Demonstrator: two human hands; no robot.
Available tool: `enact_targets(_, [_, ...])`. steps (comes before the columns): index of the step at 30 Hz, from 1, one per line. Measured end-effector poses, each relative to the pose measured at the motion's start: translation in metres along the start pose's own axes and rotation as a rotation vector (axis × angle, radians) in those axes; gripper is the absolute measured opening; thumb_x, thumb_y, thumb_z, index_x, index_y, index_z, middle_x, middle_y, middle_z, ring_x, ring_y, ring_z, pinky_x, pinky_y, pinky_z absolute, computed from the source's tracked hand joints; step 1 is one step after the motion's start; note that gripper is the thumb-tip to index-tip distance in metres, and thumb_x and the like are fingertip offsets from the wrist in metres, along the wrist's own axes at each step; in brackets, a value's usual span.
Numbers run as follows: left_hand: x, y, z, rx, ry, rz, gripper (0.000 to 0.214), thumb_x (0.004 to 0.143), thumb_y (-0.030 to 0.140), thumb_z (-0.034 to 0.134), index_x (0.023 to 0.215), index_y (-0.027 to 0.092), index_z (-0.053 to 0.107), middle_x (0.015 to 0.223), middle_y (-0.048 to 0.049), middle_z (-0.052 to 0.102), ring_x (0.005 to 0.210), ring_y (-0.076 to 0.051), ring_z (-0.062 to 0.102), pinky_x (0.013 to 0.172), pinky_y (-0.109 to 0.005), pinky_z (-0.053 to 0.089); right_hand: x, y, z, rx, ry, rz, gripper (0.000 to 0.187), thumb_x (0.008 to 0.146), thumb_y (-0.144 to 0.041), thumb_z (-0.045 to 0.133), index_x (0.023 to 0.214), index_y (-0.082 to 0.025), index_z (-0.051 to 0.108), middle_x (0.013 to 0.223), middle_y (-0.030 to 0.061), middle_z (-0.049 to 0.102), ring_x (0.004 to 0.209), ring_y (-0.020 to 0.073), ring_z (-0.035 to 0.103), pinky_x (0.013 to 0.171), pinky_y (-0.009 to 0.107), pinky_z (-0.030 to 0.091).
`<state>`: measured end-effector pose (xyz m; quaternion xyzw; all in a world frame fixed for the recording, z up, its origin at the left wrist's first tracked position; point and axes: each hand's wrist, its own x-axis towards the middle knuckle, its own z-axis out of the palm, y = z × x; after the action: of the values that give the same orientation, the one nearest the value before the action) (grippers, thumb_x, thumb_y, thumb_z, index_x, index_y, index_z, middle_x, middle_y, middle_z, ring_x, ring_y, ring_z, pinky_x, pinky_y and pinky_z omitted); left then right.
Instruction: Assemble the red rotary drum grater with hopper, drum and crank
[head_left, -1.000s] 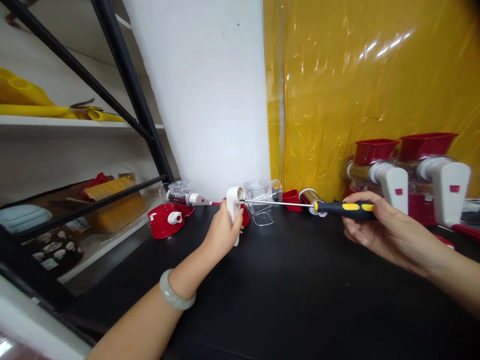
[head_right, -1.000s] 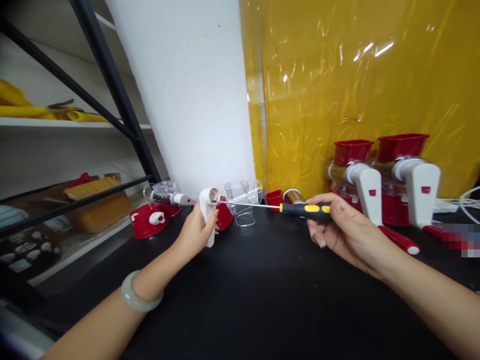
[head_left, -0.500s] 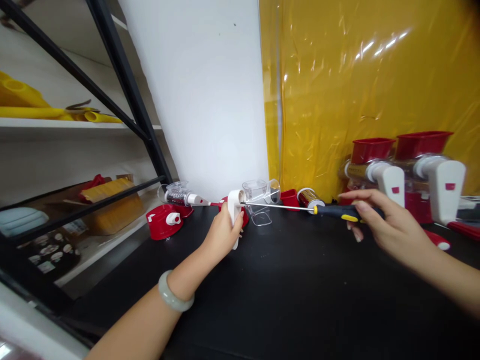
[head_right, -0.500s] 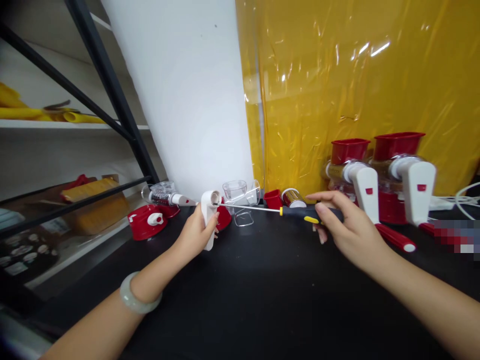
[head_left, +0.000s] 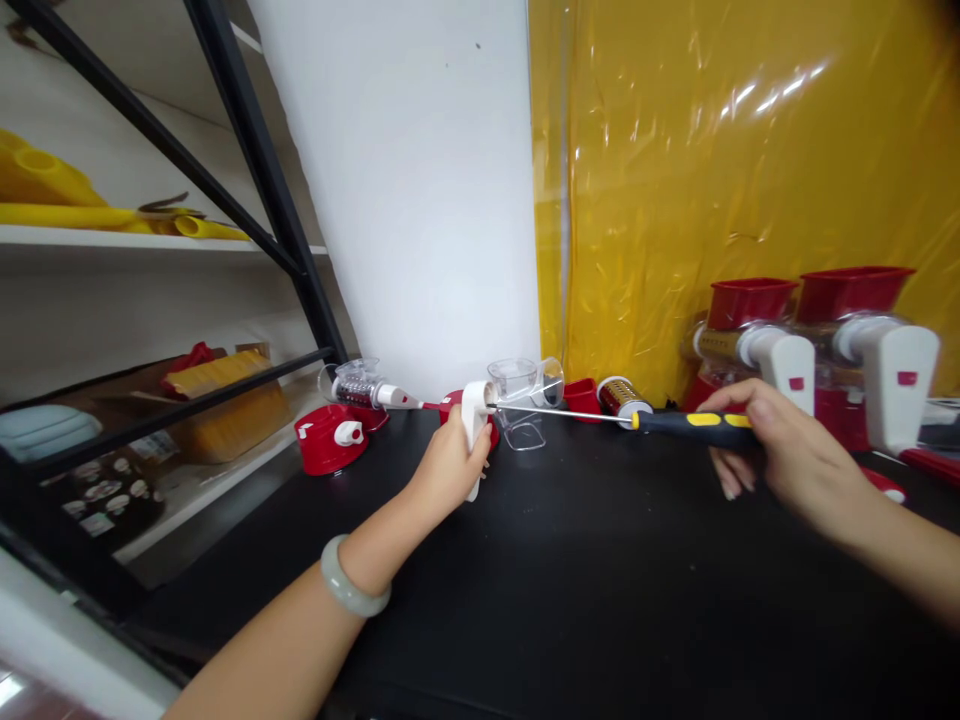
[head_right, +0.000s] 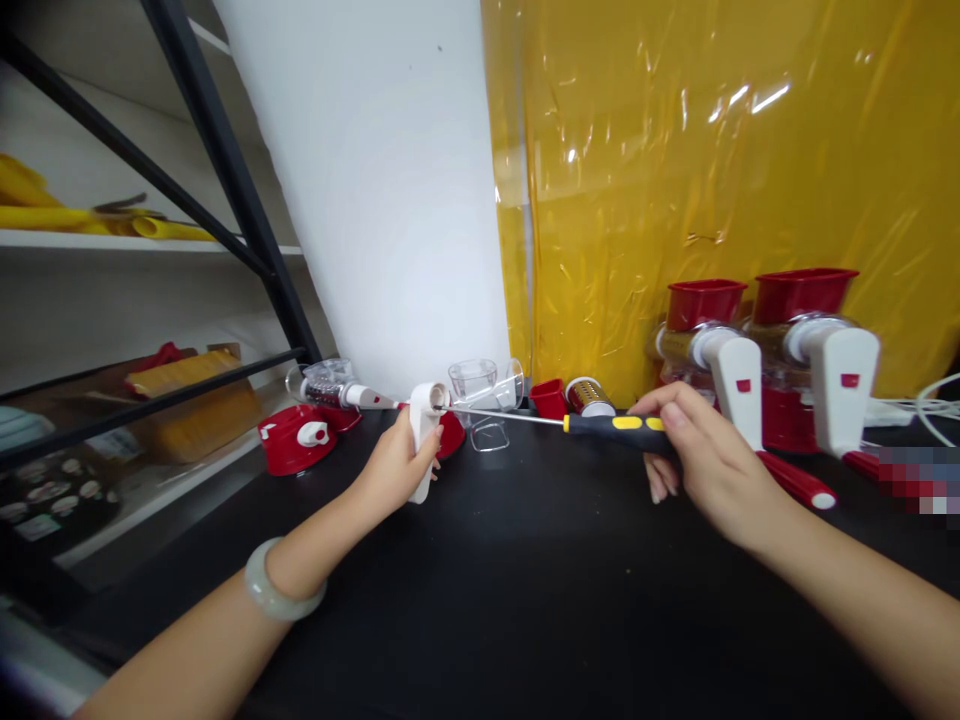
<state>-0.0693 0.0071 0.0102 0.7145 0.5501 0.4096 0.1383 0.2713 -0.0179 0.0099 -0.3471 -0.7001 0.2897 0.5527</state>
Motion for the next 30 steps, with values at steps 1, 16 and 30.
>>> enact_targets(1, [0.0002,-0.0005,0.0000,-0.007,-0.001,-0.002,0.025,0.092,0.042,0.049,0.101,0.019,0.043,0.065,-0.0013,0.064,0.049,-0.021,0.066,0.050,-0.030,0.052,0.0009,0.0026,-0.0004,0.039,0.003,-0.018,0.027,0.096,-0.049,0.044,0.107,-0.025,0.045,0.057,-0.0042,0.057,0.045,0.0164,0.056,0.044,0.029,0.047])
enact_targets(16, [0.0018,-0.0057,0.0040,0.031,-0.034,-0.008,0.027,0.092,0.036,0.049,0.110,0.017,0.047,0.064,-0.0018,0.065,0.051,-0.022,0.067,0.053,-0.032,0.051,0.0009,0.0056,-0.0013,-0.017,0.094,-0.103,0.041,0.088,-0.048,0.059,0.120,-0.032,0.039,0.108,0.0043,0.058,0.084,0.0204,0.065,0.062,0.034,0.057])
enact_targets(30, [0.0023,-0.0101,0.0079,0.085,-0.133,0.005,0.021,0.089,0.033,0.049,0.103,0.017,0.049,0.067,-0.0011,0.062,0.051,-0.020,0.064,0.053,-0.031,0.050,0.0013,-0.0001,-0.0002,-0.120,0.115,-0.135,0.040,0.084,-0.043,0.067,0.113,-0.031,0.042,0.102,0.0024,0.061,0.084,0.0192,0.067,0.071,0.034,0.057])
